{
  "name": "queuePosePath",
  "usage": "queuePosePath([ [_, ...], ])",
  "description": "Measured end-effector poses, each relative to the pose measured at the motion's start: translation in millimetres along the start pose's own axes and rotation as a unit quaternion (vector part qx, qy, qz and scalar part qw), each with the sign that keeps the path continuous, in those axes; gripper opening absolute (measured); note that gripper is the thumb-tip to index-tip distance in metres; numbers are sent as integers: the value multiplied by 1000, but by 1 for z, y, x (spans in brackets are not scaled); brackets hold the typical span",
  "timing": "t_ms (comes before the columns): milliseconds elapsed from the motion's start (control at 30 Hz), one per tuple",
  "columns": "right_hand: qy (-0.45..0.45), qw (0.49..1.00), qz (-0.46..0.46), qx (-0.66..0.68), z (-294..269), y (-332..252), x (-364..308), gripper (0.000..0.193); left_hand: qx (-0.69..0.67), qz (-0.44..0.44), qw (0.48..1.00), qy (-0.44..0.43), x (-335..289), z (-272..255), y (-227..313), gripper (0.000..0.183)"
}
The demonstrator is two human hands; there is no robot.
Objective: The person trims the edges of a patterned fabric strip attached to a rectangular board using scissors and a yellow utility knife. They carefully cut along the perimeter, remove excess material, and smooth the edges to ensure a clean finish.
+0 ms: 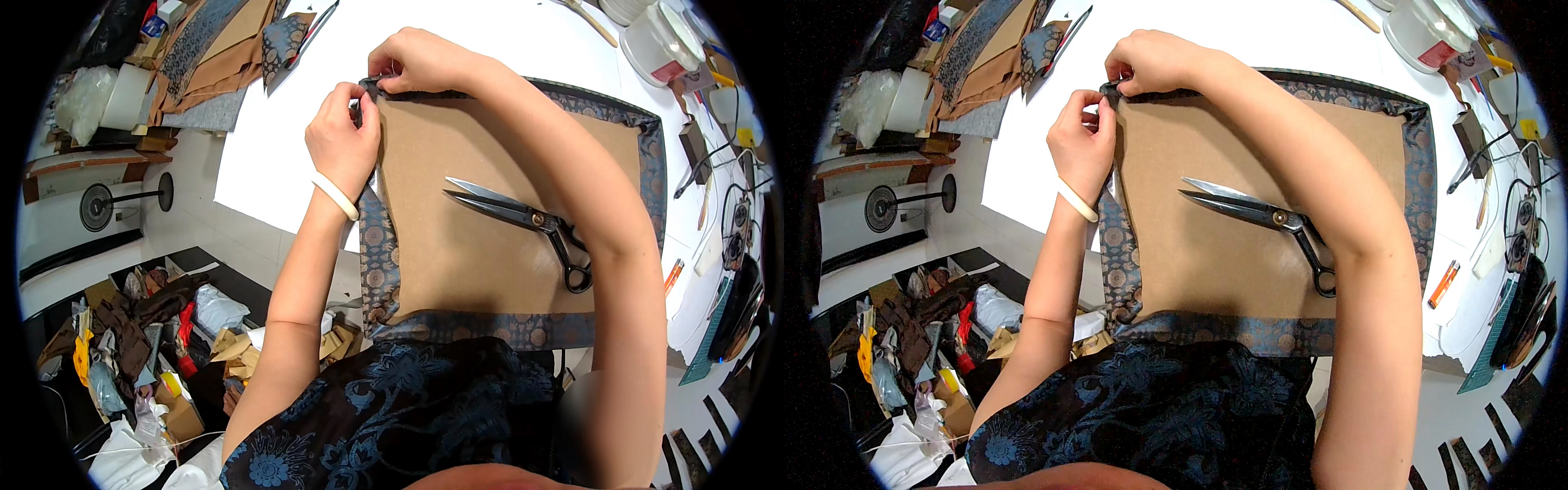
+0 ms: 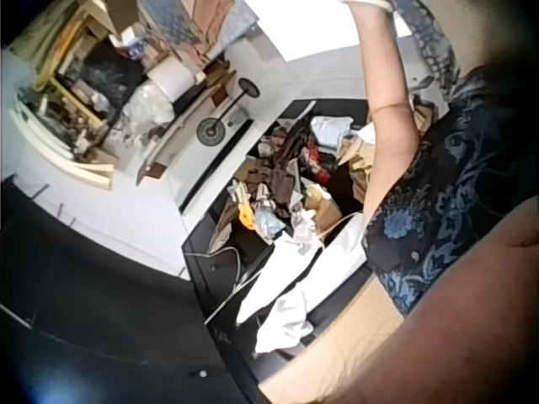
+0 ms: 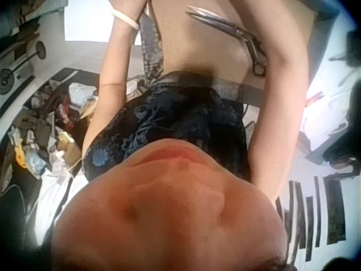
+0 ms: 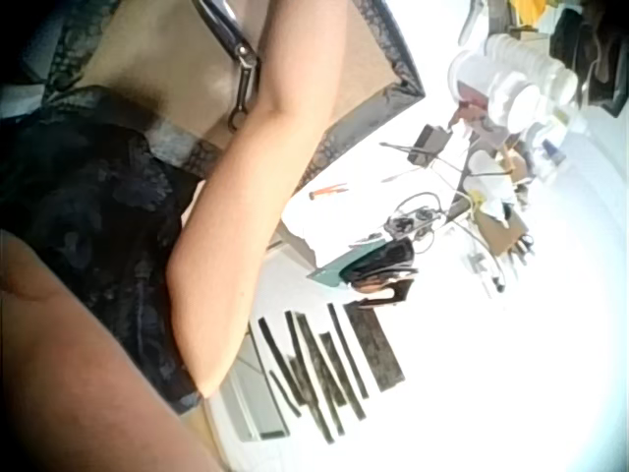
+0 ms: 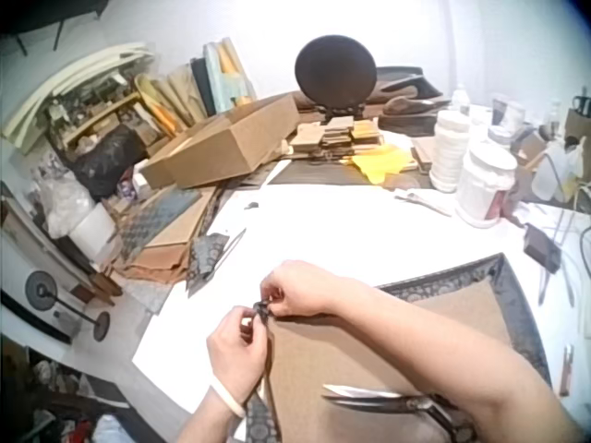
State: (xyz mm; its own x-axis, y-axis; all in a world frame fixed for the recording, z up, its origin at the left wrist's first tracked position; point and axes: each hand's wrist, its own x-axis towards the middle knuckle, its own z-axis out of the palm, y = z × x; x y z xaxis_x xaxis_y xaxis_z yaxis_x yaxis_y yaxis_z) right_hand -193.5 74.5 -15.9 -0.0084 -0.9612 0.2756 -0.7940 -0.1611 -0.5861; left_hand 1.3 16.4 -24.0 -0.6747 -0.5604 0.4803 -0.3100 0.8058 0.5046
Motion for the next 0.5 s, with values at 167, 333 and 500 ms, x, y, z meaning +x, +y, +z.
queuePosePath([
  [167, 38, 995, 12, -87, 15, -4, -2, 18, -13, -19, 1000, 2, -1, -1, 3, 12],
  [333, 26, 991, 23, -131, 18, -12, 4, 20, -19, -21, 1000, 9, -3, -2, 2, 18],
  [500, 20, 988, 56, -142, 18, -14, 3, 22, -20, -21, 1000, -1, -3, -2, 0, 19],
])
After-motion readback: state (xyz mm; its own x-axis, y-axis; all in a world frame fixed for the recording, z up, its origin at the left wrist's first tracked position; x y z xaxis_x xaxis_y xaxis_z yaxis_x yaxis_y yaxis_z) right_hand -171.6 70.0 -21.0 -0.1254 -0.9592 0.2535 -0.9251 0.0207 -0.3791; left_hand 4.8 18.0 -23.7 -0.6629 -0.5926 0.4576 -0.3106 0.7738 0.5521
